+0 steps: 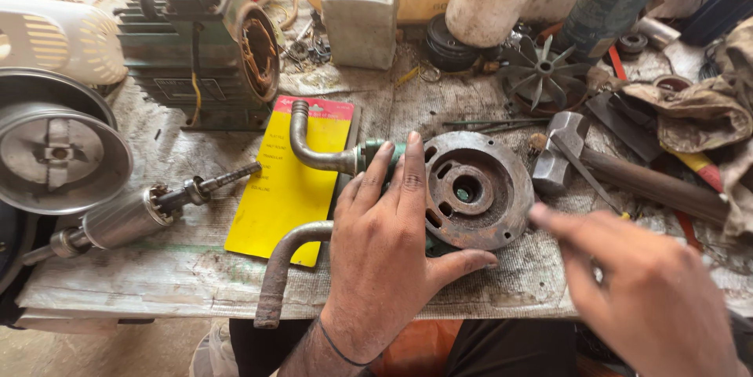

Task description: The person holds a circular metal pump end plate on a cluttered workbench and files its edge with a small file, rotating the plate and repositioning it to work around the rim, steadying it with the other hand.

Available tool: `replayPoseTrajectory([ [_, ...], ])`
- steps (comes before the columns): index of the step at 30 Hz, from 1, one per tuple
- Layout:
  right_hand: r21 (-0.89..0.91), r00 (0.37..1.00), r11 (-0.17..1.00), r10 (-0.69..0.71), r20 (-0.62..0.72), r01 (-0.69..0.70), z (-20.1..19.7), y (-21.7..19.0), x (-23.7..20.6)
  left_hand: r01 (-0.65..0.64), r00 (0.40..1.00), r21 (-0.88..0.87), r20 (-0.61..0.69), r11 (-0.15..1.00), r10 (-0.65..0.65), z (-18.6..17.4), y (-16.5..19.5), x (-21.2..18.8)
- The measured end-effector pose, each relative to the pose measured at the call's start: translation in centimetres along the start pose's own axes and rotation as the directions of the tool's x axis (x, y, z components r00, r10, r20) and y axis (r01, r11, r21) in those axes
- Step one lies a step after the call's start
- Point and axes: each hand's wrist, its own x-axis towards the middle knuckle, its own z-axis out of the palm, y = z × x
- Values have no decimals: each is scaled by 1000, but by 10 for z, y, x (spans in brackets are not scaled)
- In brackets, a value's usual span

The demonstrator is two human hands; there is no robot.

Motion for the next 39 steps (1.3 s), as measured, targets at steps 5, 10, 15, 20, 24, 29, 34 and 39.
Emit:
replayPoseTrajectory([
  [5,48,967,976,-203,-153,212,3,4,0,6,1000,-4,15,1000,-6,-1,1,-1],
  [10,198,962,942,-256,-91,270,4,1,-3,10,1000,1,20,1000,-10,2,0,-2],
  [15,93,981,978,-178,-83,185,1,-6,-2,-1,1000,-3,1,1000,1,3,-2,-1],
  [20,-7,982,990,-138,-127,138,-1,-10,-1,-3,1000,-9,5,1000,3,3,-1,-1],
  [24,12,987,991,-131,-97,133,-1,-10,-2,6,1000,-7,16,1000,-6,3,-1,-1],
  [29,60,962,969,-229,-147,240,-1,-7,-1,-5,1000,-3,0,1000,5,4,-3,-1],
  [34,73,968,970,-222,-114,231,-3,-1,2,-2,1000,-5,8,1000,2,5,-4,-1],
  [39,71,963,967,-236,-129,246,-4,3,1,-4,1000,3,11,1000,4,6,-3,0],
])
